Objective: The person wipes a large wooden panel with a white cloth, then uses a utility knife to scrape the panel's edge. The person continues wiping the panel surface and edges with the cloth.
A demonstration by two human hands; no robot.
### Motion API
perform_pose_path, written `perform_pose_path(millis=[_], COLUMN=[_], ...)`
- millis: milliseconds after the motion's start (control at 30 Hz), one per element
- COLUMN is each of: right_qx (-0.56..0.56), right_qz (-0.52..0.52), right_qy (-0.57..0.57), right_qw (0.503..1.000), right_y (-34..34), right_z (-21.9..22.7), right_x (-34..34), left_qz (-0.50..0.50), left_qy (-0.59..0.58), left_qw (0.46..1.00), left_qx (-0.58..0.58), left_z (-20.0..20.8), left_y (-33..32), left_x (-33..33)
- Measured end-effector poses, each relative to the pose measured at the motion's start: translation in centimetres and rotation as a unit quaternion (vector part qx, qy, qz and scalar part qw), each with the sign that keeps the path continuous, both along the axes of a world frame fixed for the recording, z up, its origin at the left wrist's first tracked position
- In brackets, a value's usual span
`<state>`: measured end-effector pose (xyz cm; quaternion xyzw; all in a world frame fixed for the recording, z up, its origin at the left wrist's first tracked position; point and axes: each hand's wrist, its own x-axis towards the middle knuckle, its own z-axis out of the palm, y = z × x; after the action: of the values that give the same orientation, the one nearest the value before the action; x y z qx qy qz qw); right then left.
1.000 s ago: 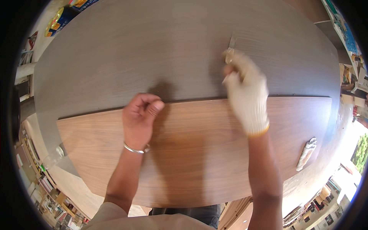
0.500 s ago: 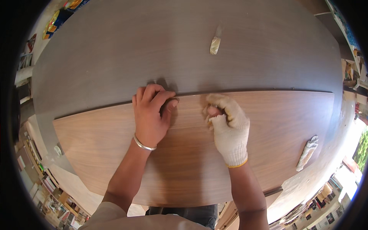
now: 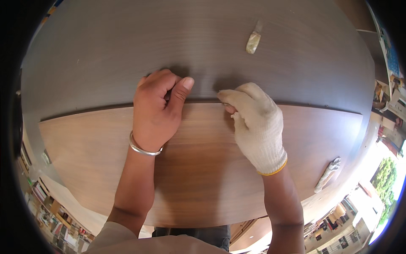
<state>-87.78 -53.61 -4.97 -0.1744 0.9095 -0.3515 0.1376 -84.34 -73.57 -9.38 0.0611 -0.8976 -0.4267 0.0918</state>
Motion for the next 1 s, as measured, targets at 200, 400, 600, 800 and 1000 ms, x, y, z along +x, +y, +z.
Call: perform_pose_path(millis=[200,400,600,800,1000], right_qx=[0.047,0.064,0.037,-0.025,-0.034], right_qz=[0.069,0.114,0.109,0.07,0.0], right_qy=[0.104,0.158,0.195,0.14,0.044], right_qw=[0.991,0.979,0.974,0.987,0.998], right_y=[-0.5,-0.5,-1.5,-0.2,-0.3], right_z=[-1.0,-1.6,-3.0,-2.5,-0.8], right_x=[-0.1,-0.3,-0.8,-0.6,-0.5], left_qz=[0.024,0.059,0.088,0.096,0.101], left_qy=[0.0,0.001,0.007,-0.034,-0.025], left_qw=[0.995,0.995,0.996,0.994,0.993], left_qx=[0.096,0.082,0.001,0.038,0.054], left_z=[0.1,-0.3,-0.5,0.1,0.0], left_y=[-0.7,-0.2,0.6,0.0,0.0], left_x=[-0.2,-0.5,-1.1,-1.0,-1.0])
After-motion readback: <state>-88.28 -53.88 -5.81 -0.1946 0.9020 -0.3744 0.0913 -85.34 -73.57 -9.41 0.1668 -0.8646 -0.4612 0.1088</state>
